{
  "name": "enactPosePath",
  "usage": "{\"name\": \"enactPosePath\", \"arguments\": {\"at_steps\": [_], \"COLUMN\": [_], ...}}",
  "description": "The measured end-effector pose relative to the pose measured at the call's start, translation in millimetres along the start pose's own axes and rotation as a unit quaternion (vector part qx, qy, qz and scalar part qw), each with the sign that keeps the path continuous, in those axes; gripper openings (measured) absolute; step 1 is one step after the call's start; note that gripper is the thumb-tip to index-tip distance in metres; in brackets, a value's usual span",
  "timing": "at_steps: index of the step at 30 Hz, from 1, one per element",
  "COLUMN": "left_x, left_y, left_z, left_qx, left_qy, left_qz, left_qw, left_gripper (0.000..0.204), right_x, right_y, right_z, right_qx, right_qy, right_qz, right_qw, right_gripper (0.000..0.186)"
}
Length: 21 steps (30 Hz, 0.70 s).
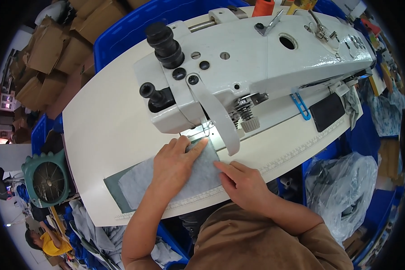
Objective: Sewing a piece of padding to a fabric strip using an industrial sewing machine.
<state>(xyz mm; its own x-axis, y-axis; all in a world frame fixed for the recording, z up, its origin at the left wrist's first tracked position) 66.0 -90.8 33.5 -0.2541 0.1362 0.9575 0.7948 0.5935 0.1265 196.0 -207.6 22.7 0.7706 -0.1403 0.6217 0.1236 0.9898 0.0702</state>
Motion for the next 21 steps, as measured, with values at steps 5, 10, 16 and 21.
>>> {"name": "enactPosePath", "arguments": {"at_steps": [5,10,16,21], "left_x": [-2,-1,-2,-4], "left_y": [0,0,-1,-2], "left_z": [2,1,2,4], "left_qx": [0.006,-0.003,-0.015,-0.006], "left_qy": [0.004,-0.014,-0.015,-0.017], "left_qz": [0.021,0.014,0.001,0.02], "left_qw": [1.0,1.0,1.0,1.0], "left_gripper": [0.05,0.048,0.049,0.051], "right_x": [-2,-5,-6,-2], "right_y": [6,21,26,32], "right_z": [2,19,18,14], "right_qx": [0.007,0.172,0.185,0.173], "right_qy": [-0.09,-0.207,-0.241,-0.245], "right_qz": [0.04,-0.08,-0.051,-0.029], "right_qw": [0.995,0.96,0.951,0.954], "right_gripper": [0.034,0.031,0.028,0.042]}}
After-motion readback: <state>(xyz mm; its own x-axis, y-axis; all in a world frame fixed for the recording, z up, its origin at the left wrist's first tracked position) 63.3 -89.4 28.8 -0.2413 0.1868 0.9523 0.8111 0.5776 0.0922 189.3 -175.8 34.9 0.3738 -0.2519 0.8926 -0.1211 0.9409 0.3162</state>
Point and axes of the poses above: each hand's wrist, its own y-axis towards the middle knuckle, its own x-axis out of the back of the hand, z = x × y, the point moved 7 cm from there along y, towards the middle knuckle, and after that the axes turned 4 degrees about -y, right-handed, at the moved point
